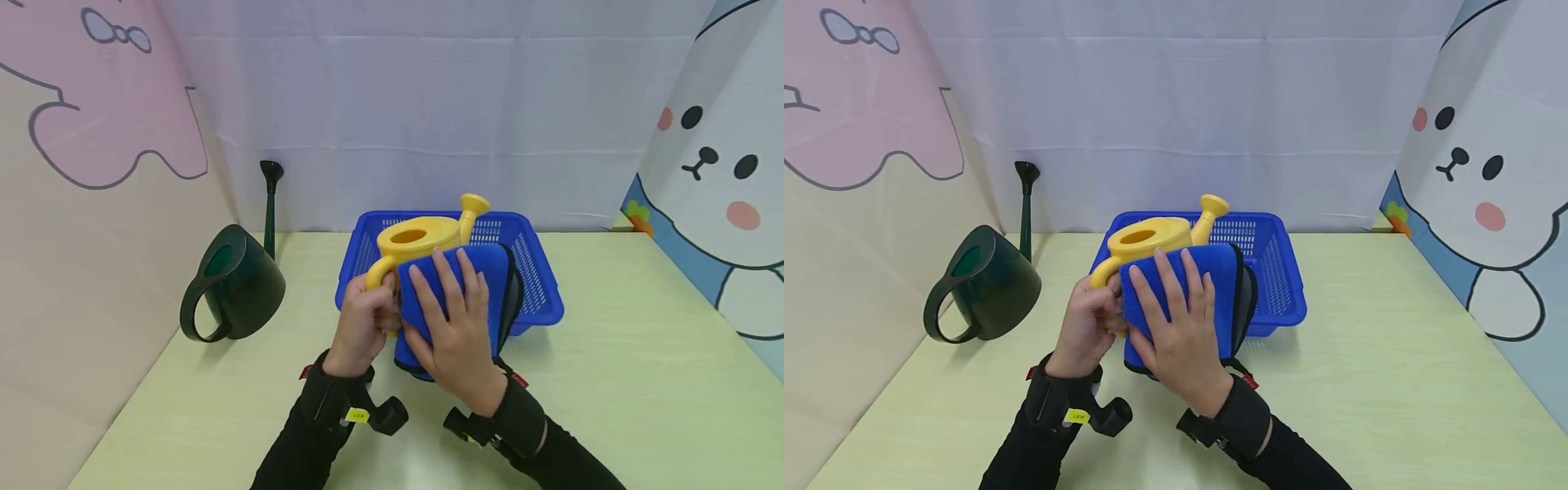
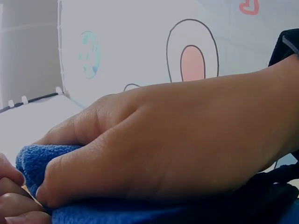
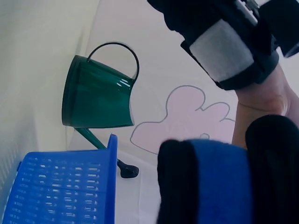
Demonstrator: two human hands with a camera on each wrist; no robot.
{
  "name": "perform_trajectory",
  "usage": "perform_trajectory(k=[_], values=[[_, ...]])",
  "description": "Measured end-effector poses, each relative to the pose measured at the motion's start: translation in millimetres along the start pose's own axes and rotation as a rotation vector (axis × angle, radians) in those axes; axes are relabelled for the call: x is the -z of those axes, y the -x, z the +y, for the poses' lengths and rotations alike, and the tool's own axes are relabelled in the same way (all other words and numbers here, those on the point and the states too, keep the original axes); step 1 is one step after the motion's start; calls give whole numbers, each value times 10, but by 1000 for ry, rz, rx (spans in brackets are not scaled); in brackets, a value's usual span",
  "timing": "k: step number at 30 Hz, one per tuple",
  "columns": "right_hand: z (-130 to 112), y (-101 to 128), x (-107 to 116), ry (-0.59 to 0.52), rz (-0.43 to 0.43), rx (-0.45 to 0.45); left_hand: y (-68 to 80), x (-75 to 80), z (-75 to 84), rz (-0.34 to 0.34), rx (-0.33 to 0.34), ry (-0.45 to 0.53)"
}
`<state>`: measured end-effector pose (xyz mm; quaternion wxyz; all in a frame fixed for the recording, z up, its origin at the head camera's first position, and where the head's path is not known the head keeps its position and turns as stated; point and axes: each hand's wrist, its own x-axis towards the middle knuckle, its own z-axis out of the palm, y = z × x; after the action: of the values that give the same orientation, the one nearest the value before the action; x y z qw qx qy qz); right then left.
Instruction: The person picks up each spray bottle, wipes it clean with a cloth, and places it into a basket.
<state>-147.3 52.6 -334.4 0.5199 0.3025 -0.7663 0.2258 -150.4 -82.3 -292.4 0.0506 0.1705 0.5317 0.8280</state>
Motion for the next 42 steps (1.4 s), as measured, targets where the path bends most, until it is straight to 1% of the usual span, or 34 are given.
perform_trajectory(k=[4, 7, 9, 16, 18, 20, 23, 26, 31, 36, 39, 42], values=[[37, -16, 10, -50, 9, 7, 1, 3, 0, -11, -16, -7], [85, -26, 22, -146, 30, -32, 2, 7, -4, -37, -37, 1], [125, -43, 41, -233, 36, -78, 6, 10, -6, -47, -48, 5], [243, -96, 127, -544, 26, -298, 30, 24, -12, -72, -75, 1], [261, -98, 140, -607, 22, -356, 36, 28, -18, -80, -85, -2], [269, -99, 148, -632, 2, -398, 40, 29, -24, -84, -93, -6], [262, -92, 138, -570, -29, -402, 35, 33, -32, -84, -93, -5], [226, -82, 109, -454, -39, -357, 28, 36, -38, -80, -88, -7], [126, -36, 37, -239, -5, -239, 25, 31, -36, -56, -84, -14], [20, 23, -34, -57, 15, -103, 21, 30, -34, -31, -65, -19], [-35, 48, -50, 26, 1, -41, 15, 27, -32, -8, -38, -19], [-48, 59, -43, 63, -21, 2, 8, 19, -29, 6, -22, -12]])
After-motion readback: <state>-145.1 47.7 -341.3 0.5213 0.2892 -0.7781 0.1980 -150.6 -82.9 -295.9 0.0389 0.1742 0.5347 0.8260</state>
